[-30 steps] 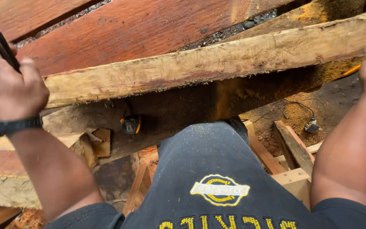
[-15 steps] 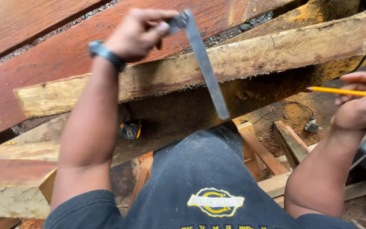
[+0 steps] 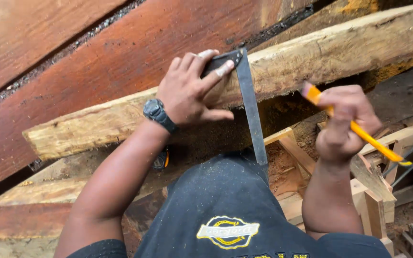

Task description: Measuring, marking, and cutting wooden beams using a tape measure, square, pencil, and circular saw

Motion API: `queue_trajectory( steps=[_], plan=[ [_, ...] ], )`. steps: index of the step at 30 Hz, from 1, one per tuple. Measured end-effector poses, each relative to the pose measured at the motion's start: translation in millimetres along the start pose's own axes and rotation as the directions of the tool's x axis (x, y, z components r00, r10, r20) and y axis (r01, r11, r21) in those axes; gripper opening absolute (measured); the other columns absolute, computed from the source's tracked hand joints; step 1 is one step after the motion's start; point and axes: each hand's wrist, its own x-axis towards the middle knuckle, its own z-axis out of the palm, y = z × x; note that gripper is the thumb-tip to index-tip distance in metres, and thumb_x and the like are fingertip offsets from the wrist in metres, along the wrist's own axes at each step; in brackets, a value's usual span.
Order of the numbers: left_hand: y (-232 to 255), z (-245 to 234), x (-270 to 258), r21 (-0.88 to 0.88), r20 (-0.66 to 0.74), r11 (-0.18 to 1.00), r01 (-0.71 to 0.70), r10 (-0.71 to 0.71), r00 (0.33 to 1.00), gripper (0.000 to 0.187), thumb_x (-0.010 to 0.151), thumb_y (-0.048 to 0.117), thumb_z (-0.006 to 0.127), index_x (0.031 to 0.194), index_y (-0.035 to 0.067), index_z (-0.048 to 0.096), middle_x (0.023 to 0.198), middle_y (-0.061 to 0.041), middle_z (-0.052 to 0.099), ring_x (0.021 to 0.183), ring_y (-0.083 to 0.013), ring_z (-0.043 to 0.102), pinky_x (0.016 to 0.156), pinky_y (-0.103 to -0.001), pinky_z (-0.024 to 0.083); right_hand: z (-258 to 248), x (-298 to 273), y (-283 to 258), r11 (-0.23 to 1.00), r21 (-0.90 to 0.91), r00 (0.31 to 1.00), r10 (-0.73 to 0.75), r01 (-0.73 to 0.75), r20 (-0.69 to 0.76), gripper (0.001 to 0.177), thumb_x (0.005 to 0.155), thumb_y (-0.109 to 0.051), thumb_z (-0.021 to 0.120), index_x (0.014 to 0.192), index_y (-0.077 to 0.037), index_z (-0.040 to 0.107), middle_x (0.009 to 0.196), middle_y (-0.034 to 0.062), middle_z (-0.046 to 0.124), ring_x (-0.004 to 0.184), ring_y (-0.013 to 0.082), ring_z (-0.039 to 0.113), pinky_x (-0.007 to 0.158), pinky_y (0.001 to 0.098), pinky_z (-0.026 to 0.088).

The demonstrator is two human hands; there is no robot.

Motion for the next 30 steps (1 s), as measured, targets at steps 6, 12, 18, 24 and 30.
queue_trajectory(
  steps=[6, 12, 18, 24, 30],
  plan=[
    [0.2, 1.4, 2.1, -0.039, -0.014, 0.999, 0.013, -0.014, 1.000, 0.104, 0.066, 0.086, 0.076, 0.144, 0.020, 0.059, 0.134, -0.015, 0.057, 0.115, -0.0325, 0.059, 0.086, -0.042, 0.046, 48.6, 42.6, -30.0, 0.348, 0.805, 0.870, 0.303, -0.480, 0.388, 0.041, 0.107, -0.037, 0.060, 0.076, -0.021, 0.038, 0.075, -0.0096, 0.022, 0.046, -0.0003, 0.030, 0.044, 0.0101, 0.025],
    [7.2, 14.0, -2.7, 0.010, -0.007, 0.996, 0.092, -0.092, 0.996, 0.108, 0.059, 0.087, 0.079, 0.144, 0.023, 0.060, 0.141, -0.016, 0.057, 0.113, -0.0359, 0.056, 0.088, -0.049, 0.044, 62.7, 92.7, -125.7, 0.552, 0.727, 0.902, 0.126, -0.409, 0.412, 0.035, 0.093, 0.007, 0.030, 0.079, -0.023, 0.020, 0.068, -0.0038, 0.013, 0.045, 0.0036, 0.005, 0.040, 0.0237, 0.007],
    [18.0, 16.4, -2.7, 0.052, -0.023, 0.983, 0.174, -0.172, 0.985, 0.112, 0.053, 0.088, 0.078, 0.144, 0.026, 0.058, 0.143, -0.013, 0.056, 0.117, -0.0336, 0.055, 0.095, -0.047, 0.044, 33.0, 96.4, -170.0, 0.673, 0.700, 0.946, -0.002, -0.238, 0.324, 0.028, 0.085, 0.003, 0.026, 0.077, -0.022, 0.017, 0.067, -0.0040, 0.011, 0.048, 0.0040, 0.005, 0.042, 0.0251, 0.008],
    [13.6, 25.0, -3.0, 0.074, -0.031, 0.983, 0.166, -0.165, 0.986, 0.109, 0.054, 0.088, 0.078, 0.144, 0.029, 0.057, 0.142, -0.012, 0.056, 0.118, -0.0335, 0.055, 0.096, -0.048, 0.043, 16.4, 77.4, -179.0, 0.743, 0.653, 0.966, -0.038, -0.143, 0.256, 0.040, 0.078, 0.017, 0.017, 0.077, -0.023, 0.012, 0.066, -0.0023, 0.006, 0.043, 0.0046, 0.003, 0.039, 0.0276, 0.005],
    [14.8, 25.0, -4.7, 0.089, -0.118, 0.983, 0.163, -0.152, 0.981, 0.094, 0.054, 0.083, 0.075, 0.128, 0.027, 0.058, 0.133, -0.006, 0.056, 0.116, -0.0271, 0.059, 0.092, -0.042, 0.048, 48.7, 32.7, -45.8, 0.374, 0.839, 0.918, 0.139, -0.395, 0.370, 0.042, 0.091, 0.011, 0.052, 0.076, -0.023, 0.033, 0.066, -0.0059, 0.026, 0.050, 0.0010, 0.018, 0.052, 0.0246, 0.041]
  ],
)
